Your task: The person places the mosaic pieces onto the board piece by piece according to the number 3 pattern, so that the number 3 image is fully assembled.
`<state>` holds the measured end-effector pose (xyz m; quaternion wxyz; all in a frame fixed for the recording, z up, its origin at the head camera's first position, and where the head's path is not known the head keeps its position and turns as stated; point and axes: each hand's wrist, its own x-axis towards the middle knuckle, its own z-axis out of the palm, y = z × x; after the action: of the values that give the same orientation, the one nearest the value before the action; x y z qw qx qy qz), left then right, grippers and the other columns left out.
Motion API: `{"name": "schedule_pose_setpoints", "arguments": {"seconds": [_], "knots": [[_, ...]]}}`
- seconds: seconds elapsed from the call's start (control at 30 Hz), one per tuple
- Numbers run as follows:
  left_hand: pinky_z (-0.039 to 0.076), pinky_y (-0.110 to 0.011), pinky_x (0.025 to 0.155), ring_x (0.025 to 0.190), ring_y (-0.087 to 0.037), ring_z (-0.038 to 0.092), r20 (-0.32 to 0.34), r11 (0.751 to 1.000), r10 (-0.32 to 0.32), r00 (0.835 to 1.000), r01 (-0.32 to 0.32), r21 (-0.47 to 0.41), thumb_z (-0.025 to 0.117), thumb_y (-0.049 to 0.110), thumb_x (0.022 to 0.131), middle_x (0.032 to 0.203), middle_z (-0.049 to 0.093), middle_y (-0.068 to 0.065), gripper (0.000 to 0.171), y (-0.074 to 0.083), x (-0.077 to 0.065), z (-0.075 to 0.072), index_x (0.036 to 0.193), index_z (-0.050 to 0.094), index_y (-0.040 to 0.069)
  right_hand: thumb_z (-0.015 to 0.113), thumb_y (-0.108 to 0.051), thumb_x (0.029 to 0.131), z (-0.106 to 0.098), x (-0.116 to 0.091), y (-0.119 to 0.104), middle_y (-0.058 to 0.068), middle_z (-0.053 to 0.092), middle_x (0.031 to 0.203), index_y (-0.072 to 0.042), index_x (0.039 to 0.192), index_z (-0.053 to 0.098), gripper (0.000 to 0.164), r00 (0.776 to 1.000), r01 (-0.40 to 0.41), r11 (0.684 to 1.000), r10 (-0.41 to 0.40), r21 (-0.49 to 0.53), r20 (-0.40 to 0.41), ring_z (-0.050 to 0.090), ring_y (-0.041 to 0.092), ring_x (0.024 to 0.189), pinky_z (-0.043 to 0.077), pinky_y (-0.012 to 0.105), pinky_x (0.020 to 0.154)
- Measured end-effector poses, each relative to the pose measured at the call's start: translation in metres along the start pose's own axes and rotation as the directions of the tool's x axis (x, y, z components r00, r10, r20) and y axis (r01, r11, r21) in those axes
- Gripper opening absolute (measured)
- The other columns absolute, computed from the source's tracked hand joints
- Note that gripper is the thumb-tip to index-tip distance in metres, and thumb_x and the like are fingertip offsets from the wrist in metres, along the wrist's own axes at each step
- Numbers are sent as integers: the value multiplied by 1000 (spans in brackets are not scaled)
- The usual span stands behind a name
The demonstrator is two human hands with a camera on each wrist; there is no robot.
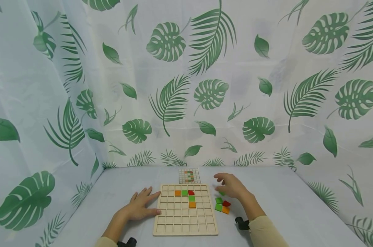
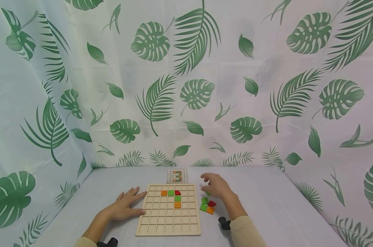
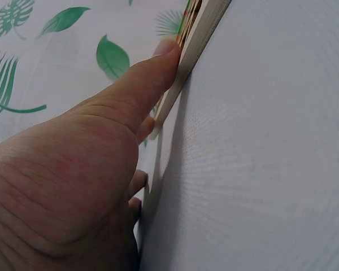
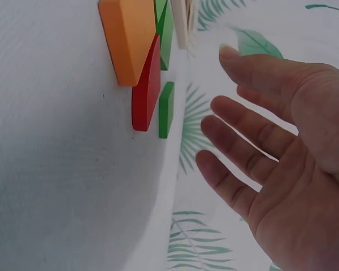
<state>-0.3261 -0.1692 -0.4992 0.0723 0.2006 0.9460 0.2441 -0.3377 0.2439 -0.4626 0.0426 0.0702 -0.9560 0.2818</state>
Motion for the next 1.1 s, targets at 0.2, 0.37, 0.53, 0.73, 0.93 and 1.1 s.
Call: {"name": "schedule_pose_setpoints", "arguments": {"seconds": [0.2, 0.37, 0.53, 0.73, 0.93, 1.1], "knots": [[3, -75, 124, 160, -47, 16, -6, 1000, -1, 1000, 1, 7, 72, 71, 84, 170, 29, -21, 87, -1, 1, 1, 156, 49, 28, 83, -13, 89, -1, 1, 5, 7, 73, 120, -11, 129, 72, 42, 1000, -14, 1000, 14, -18, 4, 65, 21, 100, 60, 44, 87], [3, -75, 124, 159, -47, 16, -5, 1000, -5, 1000, 5, 7, 72, 71, 84, 170, 29, -21, 87, 0, 1, 0, 156, 50, 28, 82, -10, 87, -1, 2, 9, 7, 73, 114, -9, 124, 74, 37, 999, -27, 999, 28, -35, 27, 64, 20, 94, 59, 42, 84], [3, -75, 124, 159, -47, 16, -1, 1000, -7, 1000, 7, 5, 72, 71, 84, 169, 29, -21, 87, 1, 1, 0, 156, 50, 27, 85, -8, 84, -2, 0, 11, 6, 73, 106, -7, 117, 75, 34, 998, -41, 998, 43, -53, 39, 63, 20, 91, 59, 44, 84], [3, -75, 124, 159, -47, 16, -2, 1000, -9, 1000, 9, 12, 71, 71, 84, 170, 29, -21, 87, 1, 0, 0, 156, 50, 28, 89, -10, 80, -2, -3, 12, 3, 72, 93, -5, 107, 77, 30, 997, -70, 993, 73, -99, 32, 62, 19, 83, 58, 43, 81], [3, -74, 124, 160, -47, 16, 1, 1000, -11, 1000, 11, 16, 70, 72, 84, 170, 29, -21, 87, 1, 0, 1, 156, 49, 28, 88, -11, 81, -1, -4, 12, -1, 70, 86, -10, 93, 76, 17, 996, -71, 991, 76, -117, 36, 59, 18, 79, 56, 41, 77], [3, -74, 124, 160, -46, 16, -4, 1000, -8, 1000, 8, 18, 70, 72, 84, 170, 29, -21, 87, 0, 1, 1, 156, 49, 28, 86, -6, 81, 0, -3, 10, -1, 68, 87, -14, 90, 73, 18, 999, -27, 991, 33, -129, 42, 58, 18, 80, 55, 42, 78]]}}
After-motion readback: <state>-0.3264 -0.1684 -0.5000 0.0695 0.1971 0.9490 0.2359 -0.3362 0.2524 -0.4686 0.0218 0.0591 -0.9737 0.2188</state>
